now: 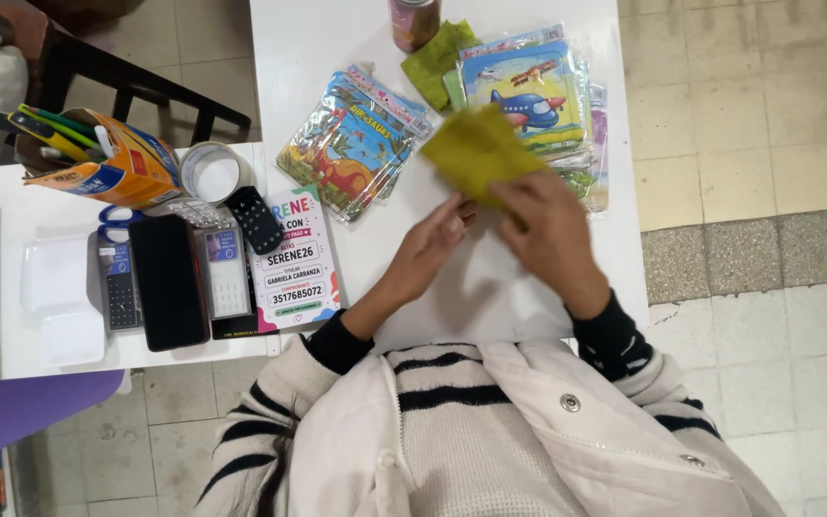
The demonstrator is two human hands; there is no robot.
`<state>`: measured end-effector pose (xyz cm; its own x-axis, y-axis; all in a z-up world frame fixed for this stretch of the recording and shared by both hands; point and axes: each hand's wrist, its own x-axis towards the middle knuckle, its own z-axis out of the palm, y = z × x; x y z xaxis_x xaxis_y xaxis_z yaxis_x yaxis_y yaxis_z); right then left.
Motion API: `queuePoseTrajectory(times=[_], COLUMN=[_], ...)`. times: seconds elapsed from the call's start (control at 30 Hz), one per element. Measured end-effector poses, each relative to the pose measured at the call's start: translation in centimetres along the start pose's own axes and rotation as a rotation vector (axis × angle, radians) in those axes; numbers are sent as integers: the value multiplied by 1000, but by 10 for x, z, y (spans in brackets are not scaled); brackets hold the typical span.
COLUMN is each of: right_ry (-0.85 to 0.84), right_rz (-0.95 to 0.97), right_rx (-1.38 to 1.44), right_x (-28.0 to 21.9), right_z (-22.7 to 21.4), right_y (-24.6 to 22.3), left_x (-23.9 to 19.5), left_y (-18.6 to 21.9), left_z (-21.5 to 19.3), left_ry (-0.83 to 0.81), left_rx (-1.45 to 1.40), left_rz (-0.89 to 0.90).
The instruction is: The person cleans a small toy puzzle with a cloth and then proceeds to unpack and assemble the puzzle pieces.
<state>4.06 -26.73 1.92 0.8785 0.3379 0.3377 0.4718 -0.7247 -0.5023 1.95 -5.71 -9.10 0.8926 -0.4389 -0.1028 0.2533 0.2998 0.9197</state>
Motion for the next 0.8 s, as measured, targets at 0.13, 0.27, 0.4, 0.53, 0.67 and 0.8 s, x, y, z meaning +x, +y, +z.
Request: queuePoseTrajectory(times=[0.13, 0.27, 0.4, 0.53, 0.67, 0.8], right_ry=[-327, -262, -67, -184, -162, -116], right_rz=[22, 37, 36, 112, 108, 90], right_rx=[254, 142, -272, -367, -504, -431], right_x=[-5, 12, 41, 35, 21, 25], right_z=[15, 29, 34, 69, 85, 70], right_y=[-17, 21, 45, 60, 55, 40], left_x=[3, -4, -8, -10, -7, -15], left_y=[-25, 24, 41, 51, 42, 76], left_z=[-21, -11, -7, -9, -23, -22], left_ry=[240, 442, 525, 551, 594, 651], left_rx=[-148, 427, 689, 644, 404, 282], left_rz=[-87, 122, 95, 205, 307, 336])
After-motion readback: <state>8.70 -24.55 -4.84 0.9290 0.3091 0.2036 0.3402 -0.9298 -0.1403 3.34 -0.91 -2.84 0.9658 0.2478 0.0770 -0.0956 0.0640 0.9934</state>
